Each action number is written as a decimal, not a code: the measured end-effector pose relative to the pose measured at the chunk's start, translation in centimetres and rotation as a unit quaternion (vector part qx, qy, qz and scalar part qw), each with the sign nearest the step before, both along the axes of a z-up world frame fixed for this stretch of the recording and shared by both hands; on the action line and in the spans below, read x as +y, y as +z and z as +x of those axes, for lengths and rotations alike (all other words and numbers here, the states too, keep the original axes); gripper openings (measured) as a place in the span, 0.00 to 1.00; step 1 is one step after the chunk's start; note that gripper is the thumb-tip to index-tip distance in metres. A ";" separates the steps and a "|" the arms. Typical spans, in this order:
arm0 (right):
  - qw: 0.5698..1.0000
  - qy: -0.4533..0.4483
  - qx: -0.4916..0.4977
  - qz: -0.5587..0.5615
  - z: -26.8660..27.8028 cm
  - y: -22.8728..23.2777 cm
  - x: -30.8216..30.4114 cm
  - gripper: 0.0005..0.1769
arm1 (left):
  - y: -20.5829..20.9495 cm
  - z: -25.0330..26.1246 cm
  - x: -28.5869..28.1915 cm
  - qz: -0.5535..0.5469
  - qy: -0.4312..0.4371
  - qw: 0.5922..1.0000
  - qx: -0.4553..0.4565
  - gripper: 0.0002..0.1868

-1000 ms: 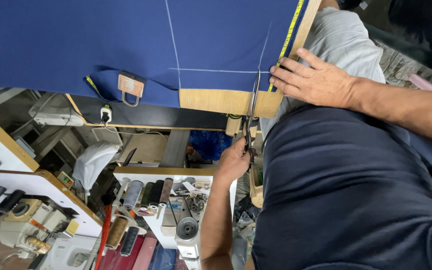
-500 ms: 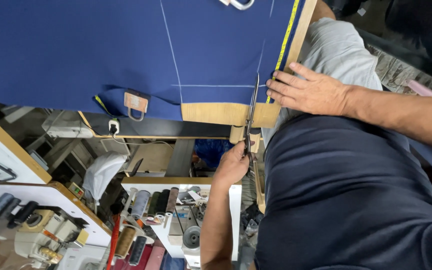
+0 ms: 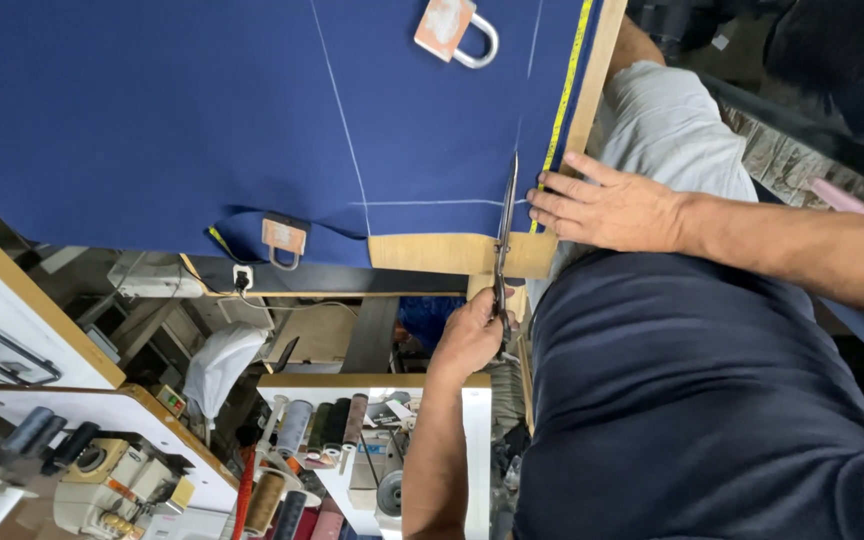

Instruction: Cutting blue fabric with tailor scissors along chalk lines for garment production

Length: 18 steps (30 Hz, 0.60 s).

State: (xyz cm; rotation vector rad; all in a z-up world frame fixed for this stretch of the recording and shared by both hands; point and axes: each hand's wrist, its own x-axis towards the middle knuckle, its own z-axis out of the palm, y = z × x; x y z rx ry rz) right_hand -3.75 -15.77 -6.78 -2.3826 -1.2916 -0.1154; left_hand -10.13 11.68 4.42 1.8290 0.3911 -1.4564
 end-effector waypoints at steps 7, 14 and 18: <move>1.000 0.011 0.017 -0.005 0.2 0.1 -0.1 0.21 | -0.1 2.4 -0.8 -0.010 -0.023 1.000 0.008 0.20; 1.000 0.013 0.016 0.008 0.2 -0.1 0.0 0.20 | -0.1 3.1 -0.9 -0.029 -0.002 0.999 0.021 0.20; 1.000 0.015 0.013 0.015 0.2 -0.4 -0.1 0.21 | 0.1 5.3 -1.9 -0.026 -0.028 0.999 -0.005 0.15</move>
